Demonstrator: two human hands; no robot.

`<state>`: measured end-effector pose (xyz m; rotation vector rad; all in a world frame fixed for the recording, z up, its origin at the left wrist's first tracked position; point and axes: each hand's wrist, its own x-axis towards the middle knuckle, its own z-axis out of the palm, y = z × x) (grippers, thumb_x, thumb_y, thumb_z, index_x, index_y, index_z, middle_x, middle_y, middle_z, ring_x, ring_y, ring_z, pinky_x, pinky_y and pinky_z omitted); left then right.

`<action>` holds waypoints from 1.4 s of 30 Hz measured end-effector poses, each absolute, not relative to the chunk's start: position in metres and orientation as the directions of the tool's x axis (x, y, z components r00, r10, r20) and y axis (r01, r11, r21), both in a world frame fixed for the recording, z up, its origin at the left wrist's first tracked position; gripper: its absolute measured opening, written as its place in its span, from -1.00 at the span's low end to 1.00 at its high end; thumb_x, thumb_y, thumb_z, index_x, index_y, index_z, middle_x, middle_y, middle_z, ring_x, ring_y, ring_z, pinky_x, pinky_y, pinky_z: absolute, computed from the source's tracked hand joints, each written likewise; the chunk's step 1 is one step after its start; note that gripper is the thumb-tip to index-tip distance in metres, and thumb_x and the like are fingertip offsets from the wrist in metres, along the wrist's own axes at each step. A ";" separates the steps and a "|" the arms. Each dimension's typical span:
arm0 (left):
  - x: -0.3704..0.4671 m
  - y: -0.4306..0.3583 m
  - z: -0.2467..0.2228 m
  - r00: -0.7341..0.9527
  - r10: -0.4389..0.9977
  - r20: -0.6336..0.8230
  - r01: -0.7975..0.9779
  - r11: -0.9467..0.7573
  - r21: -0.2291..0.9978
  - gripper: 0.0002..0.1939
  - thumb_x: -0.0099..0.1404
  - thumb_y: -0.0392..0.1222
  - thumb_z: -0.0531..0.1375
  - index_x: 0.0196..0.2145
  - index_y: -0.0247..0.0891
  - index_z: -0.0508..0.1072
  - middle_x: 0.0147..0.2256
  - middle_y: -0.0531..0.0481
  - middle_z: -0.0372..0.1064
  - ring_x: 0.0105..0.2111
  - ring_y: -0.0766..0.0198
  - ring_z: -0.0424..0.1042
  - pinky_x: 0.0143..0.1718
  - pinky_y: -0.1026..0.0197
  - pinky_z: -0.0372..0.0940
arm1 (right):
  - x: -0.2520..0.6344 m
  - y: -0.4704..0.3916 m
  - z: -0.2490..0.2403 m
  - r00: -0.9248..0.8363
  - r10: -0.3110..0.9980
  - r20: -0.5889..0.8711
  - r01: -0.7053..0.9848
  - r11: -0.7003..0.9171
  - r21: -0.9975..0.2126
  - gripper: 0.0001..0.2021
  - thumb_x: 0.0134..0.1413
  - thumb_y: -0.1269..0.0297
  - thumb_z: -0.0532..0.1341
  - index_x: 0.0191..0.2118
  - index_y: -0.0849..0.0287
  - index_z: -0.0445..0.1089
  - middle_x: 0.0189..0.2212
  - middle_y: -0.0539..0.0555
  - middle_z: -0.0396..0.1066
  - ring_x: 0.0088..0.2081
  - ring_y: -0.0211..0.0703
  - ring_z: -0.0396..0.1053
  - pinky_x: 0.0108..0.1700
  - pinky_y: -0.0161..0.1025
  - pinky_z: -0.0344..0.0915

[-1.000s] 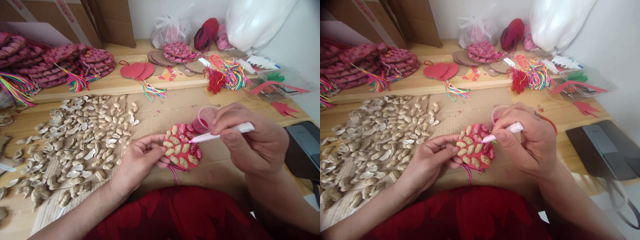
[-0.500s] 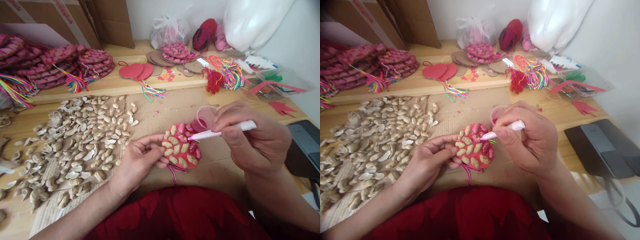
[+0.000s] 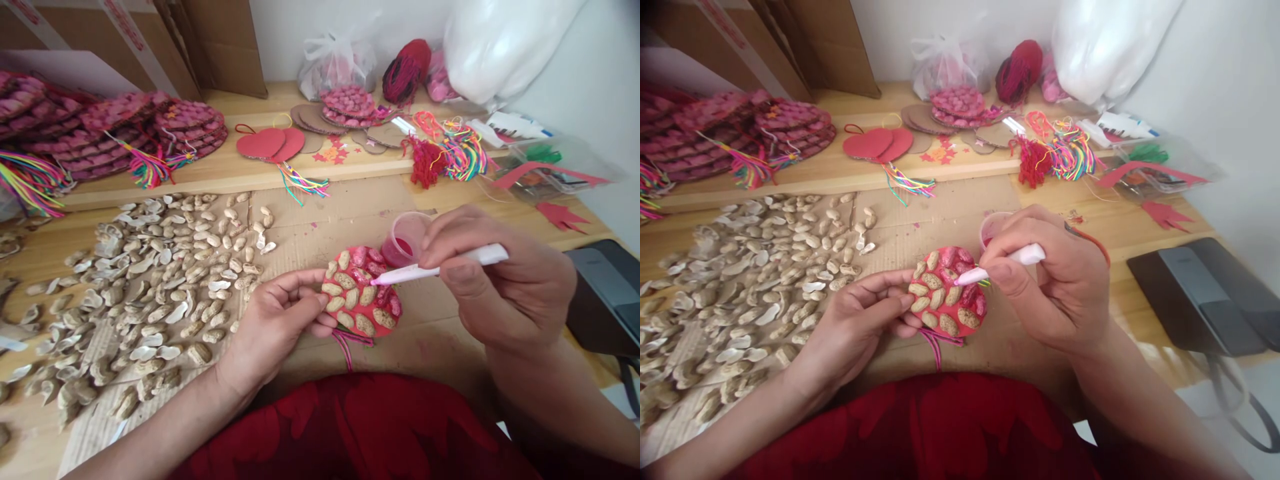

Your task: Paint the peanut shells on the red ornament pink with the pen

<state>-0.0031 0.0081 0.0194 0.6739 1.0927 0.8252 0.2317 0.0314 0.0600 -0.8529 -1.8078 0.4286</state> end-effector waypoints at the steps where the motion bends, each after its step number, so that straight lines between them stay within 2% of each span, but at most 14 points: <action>1: -0.003 0.008 0.019 0.234 0.843 -0.484 -0.244 0.533 0.810 -0.71 0.21 -0.24 0.39 -0.09 -0.28 0.61 -0.45 0.01 0.59 -0.50 0.33 0.55 -0.45 0.36 0.49 | 0.232 0.032 0.060 -0.205 0.724 0.659 0.360 0.682 -0.637 -0.89 0.14 0.44 0.22 -0.30 0.13 0.49 -0.45 0.01 0.40 -0.37 -0.17 0.40 -0.18 -0.04 0.38; 10: -0.004 0.009 0.016 0.257 0.856 -0.449 -0.290 0.511 0.809 -0.77 0.22 -0.28 0.38 -0.13 -0.26 0.62 -0.49 0.06 0.57 -0.53 0.36 0.55 -0.49 0.41 0.48 | 0.233 0.030 0.059 -0.157 0.736 0.659 0.387 0.660 -0.645 -0.91 0.19 0.38 0.22 -0.31 0.13 0.48 -0.44 0.02 0.38 -0.36 -0.17 0.41 -0.20 -0.05 0.38; 20: -0.003 0.007 0.017 0.243 0.873 -0.422 -0.250 0.477 0.843 -0.76 0.23 -0.28 0.37 -0.11 -0.25 0.62 -0.47 0.06 0.57 -0.50 0.34 0.57 -0.46 0.38 0.50 | 0.234 0.030 0.061 -0.233 0.688 0.687 0.430 0.707 -0.562 -0.90 0.16 0.44 0.22 -0.27 0.13 0.49 -0.45 0.01 0.42 -0.34 -0.17 0.39 -0.17 -0.04 0.40; 24: -0.003 0.007 0.015 0.238 0.877 -0.417 -0.246 0.470 0.848 -0.76 0.24 -0.27 0.38 -0.11 -0.24 0.62 -0.48 0.08 0.55 -0.50 0.34 0.57 -0.45 0.38 0.51 | 0.233 0.029 0.062 -0.201 0.705 0.680 0.396 0.693 -0.603 -0.89 0.16 0.44 0.21 -0.28 0.15 0.48 -0.45 0.02 0.41 -0.34 -0.15 0.40 -0.15 0.00 0.40; 28: -0.003 0.006 0.015 0.234 0.879 -0.416 -0.252 0.468 0.847 -0.76 0.23 -0.26 0.38 -0.11 -0.23 0.62 -0.48 0.08 0.55 -0.50 0.35 0.57 -0.45 0.39 0.50 | 0.234 0.030 0.061 -0.253 0.717 0.649 0.387 0.690 -0.611 -0.91 0.15 0.43 0.23 -0.27 0.16 0.49 -0.45 0.03 0.42 -0.31 -0.13 0.41 -0.15 0.00 0.41; 32: -0.003 0.006 0.015 0.232 0.881 -0.412 -0.253 0.463 0.849 -0.76 0.23 -0.28 0.38 -0.11 -0.24 0.62 -0.48 0.07 0.54 -0.50 0.34 0.57 -0.46 0.38 0.50 | 0.233 0.030 0.059 -0.174 0.735 0.656 0.433 0.655 -0.619 -0.91 0.18 0.40 0.22 -0.29 0.14 0.48 -0.42 0.03 0.41 -0.31 -0.16 0.42 -0.16 -0.05 0.39; 36: -0.003 0.006 0.014 0.237 0.881 -0.409 -0.257 0.463 0.848 -0.76 0.23 -0.28 0.38 -0.11 -0.24 0.62 -0.48 0.07 0.54 -0.50 0.34 0.57 -0.46 0.38 0.50 | 0.232 0.030 0.059 -0.152 0.738 0.657 0.387 0.656 -0.648 -0.90 0.21 0.36 0.21 -0.31 0.14 0.48 -0.44 0.03 0.38 -0.35 -0.16 0.41 -0.18 -0.04 0.38; 39: -0.003 0.006 0.014 0.231 0.884 -0.407 -0.249 0.458 0.853 -0.76 0.23 -0.28 0.38 -0.11 -0.23 0.63 -0.48 0.08 0.54 -0.50 0.35 0.57 -0.46 0.38 0.50 | 0.231 0.031 0.059 -0.194 0.734 0.651 0.396 0.666 -0.632 -0.90 0.20 0.39 0.20 -0.29 0.14 0.48 -0.43 0.02 0.39 -0.35 -0.18 0.40 -0.19 -0.05 0.38; 42: -0.003 0.006 0.014 0.224 0.887 -0.405 -0.243 0.453 0.858 -0.76 0.22 -0.28 0.38 -0.12 -0.23 0.63 -0.48 0.08 0.53 -0.51 0.35 0.56 -0.46 0.37 0.50 | 0.232 0.031 0.059 -0.161 0.738 0.655 0.437 0.648 -0.623 -0.91 0.20 0.39 0.22 -0.30 0.14 0.47 -0.41 0.03 0.40 -0.34 -0.19 0.41 -0.19 -0.07 0.37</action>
